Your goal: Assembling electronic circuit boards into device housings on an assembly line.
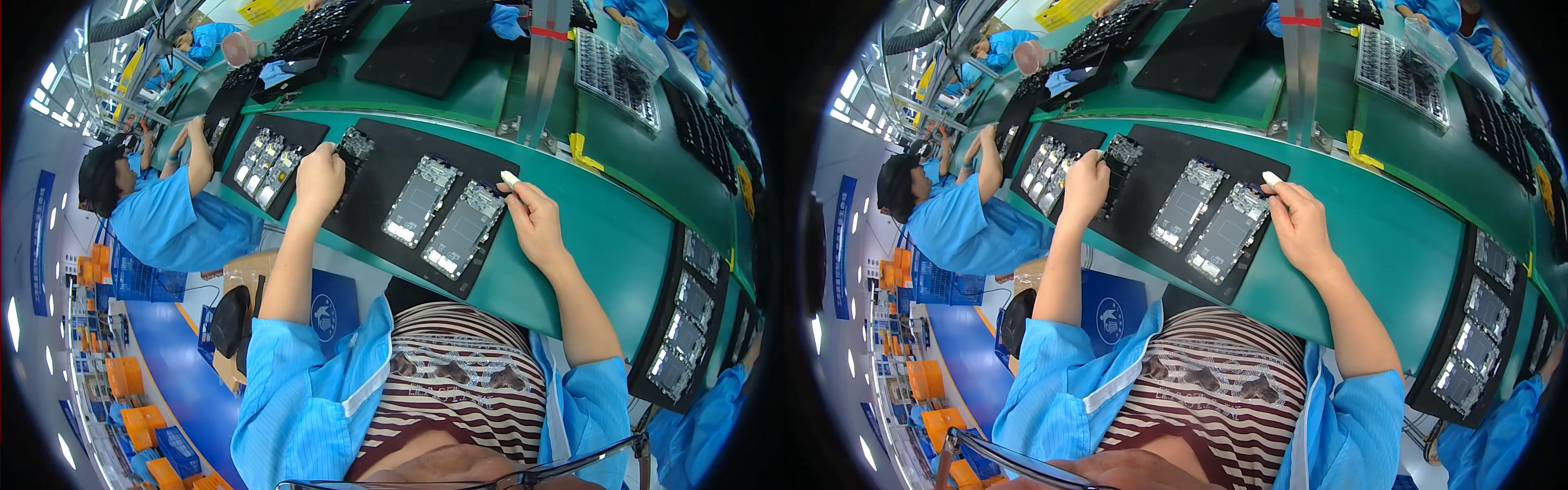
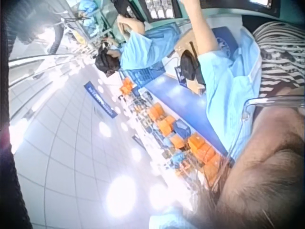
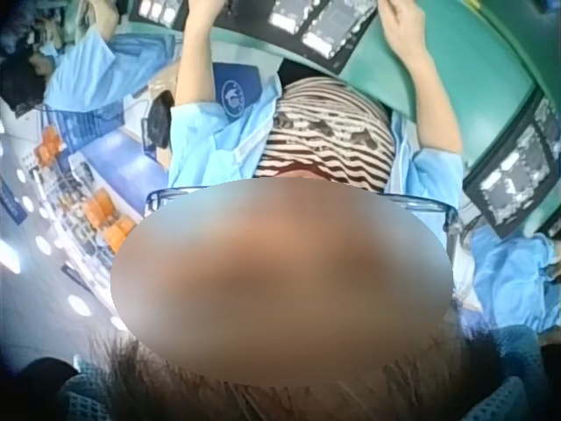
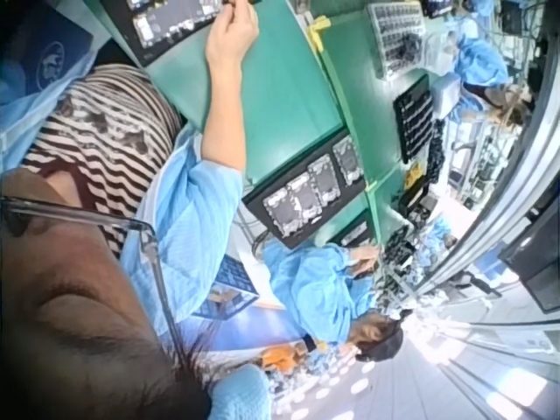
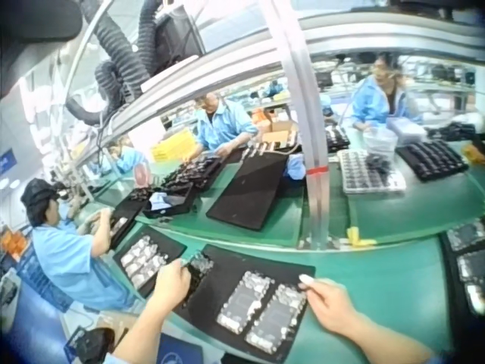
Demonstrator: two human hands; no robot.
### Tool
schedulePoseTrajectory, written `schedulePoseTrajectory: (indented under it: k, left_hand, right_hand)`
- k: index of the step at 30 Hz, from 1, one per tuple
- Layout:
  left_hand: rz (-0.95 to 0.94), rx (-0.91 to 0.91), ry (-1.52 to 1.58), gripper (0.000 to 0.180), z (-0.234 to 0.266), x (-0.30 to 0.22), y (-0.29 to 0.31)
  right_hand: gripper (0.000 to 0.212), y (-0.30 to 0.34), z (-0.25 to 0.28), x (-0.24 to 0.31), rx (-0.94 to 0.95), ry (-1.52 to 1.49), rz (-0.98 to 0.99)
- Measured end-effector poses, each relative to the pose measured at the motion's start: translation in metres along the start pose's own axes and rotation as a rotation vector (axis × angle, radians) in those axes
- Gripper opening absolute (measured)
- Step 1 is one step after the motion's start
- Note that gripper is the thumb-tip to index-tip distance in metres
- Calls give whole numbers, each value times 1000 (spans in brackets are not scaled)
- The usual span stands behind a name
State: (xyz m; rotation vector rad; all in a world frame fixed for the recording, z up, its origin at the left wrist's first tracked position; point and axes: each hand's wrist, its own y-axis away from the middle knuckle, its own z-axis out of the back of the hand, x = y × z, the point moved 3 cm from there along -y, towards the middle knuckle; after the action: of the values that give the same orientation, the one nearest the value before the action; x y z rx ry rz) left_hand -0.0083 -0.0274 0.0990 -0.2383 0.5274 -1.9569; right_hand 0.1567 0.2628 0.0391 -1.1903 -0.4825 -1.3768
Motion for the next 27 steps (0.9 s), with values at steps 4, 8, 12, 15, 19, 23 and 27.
schedulePoseTrajectory:
  k: [4, 8, 12, 15, 19, 23, 27]
  left_hand:
    - [231, 431, 766, 14, 5, -27, 11]
    - [295, 829, 1314, 16, 19, -89, 39]
    - [223, 1014, 1432, 15, 23, -124, 61]
    - [195, 1074, 1247, 14, 16, -123, 66]
    - [162, 966, 1189, 13, 14, -122, 67]
    - [165, 969, 1186, 13, 10, -120, 71]
    - [177, 946, 1218, 16, 11, -122, 72]
  right_hand:
    - [29, 2, -4, 1, 74, -317, -154]
    - [37, 5, -6, 1, 283, -796, -352]
    - [43, 11, -14, 7, 495, -1076, -616]
    - [42, 12, -9, 11, 545, -1083, -686]
    - [36, 8, -6, 23, 658, -1095, -601]
    - [30, 10, -9, 12, 493, -1153, -748]
    - [29, 8, -8, 13, 516, -1203, -637]
